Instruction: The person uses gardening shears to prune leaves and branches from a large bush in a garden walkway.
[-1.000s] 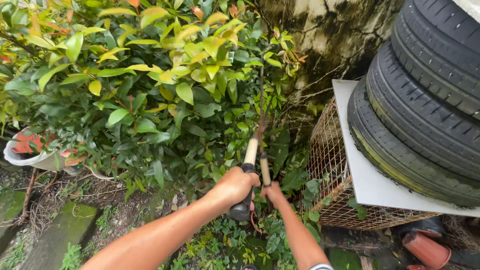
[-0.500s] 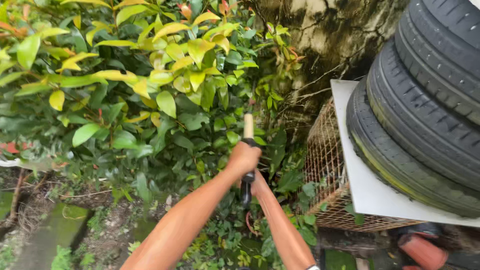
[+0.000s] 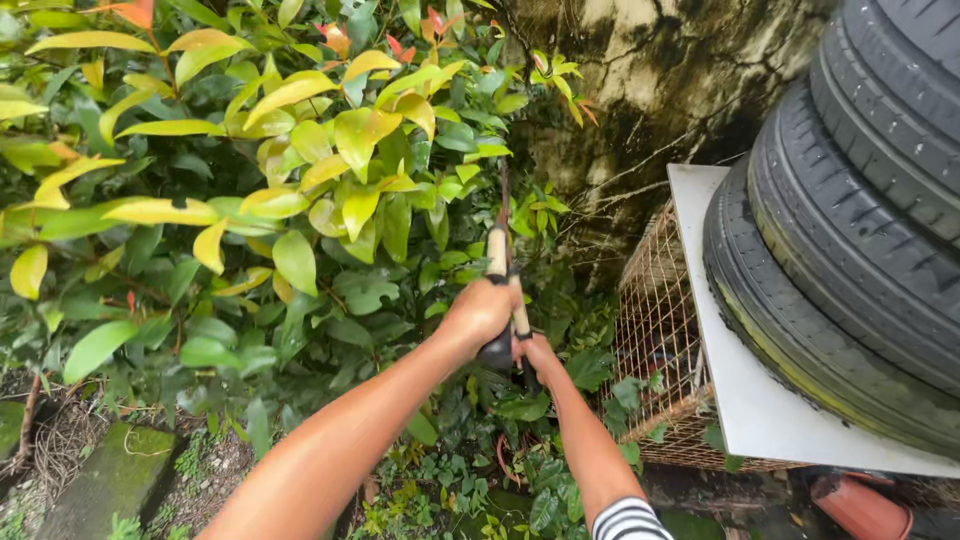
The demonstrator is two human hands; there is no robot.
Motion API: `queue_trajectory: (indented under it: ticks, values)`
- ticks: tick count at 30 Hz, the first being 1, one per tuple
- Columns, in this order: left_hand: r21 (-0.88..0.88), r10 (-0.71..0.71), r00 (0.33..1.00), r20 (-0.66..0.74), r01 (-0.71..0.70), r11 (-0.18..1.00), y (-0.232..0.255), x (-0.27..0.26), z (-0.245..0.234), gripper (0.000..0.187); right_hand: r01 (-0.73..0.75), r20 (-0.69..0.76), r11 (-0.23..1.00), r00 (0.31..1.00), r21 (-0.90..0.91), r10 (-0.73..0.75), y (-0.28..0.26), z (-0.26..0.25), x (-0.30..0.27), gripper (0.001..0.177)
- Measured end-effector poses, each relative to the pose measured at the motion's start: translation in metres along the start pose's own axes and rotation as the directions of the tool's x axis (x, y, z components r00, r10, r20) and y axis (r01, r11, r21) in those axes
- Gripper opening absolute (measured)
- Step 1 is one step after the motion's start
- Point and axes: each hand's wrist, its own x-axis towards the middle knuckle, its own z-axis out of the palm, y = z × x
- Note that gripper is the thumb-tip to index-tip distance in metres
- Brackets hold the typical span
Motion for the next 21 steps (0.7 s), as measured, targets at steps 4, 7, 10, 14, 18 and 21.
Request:
queue_trajectory:
  ticks: [4,7,10,14,18,21]
  values:
    - [0.157,0.065,0.993,-0.095,-0.049,0.986,0.012,0.045,0.010,0.038,-0.097,-0.110,0.992,0.988,0.076,0.105,-0.018,0.008,0.033,0.034]
    - [0.173,0.054,0.994,-0.097,-0.037,0.984,0.007,0.072,0.010,0.038,-0.033,-0.053,0.992,0.998,0.125,0.040,-0.025,0.011,0.045,0.022]
    - [0.258,0.155,0.960,-0.231,-0.093,0.962,-0.028,0.087,0.031,0.046,-0.027,-0.022,0.988,0.999,0.151,0.030,-0.013,0.025,0.042,0.019]
    - [0.499,0.053,0.994,-0.098,0.003,0.867,-0.064,0.071,0.048,0.046,-0.078,-0.028,0.990,0.996,0.118,0.082,0.017,0.030,0.008,0.015]
    - [0.327,0.096,0.988,-0.119,-0.052,0.944,-0.080,0.001,0.028,0.047,-0.150,-0.095,0.989,0.984,-0.010,0.148,0.037,0.020,-0.028,0.012]
    - [-0.054,-0.051,0.991,0.123,0.058,0.997,-0.077,-0.057,0.002,0.037,-0.157,-0.097,0.986,0.984,-0.064,0.150,0.050,0.012,-0.051,0.009]
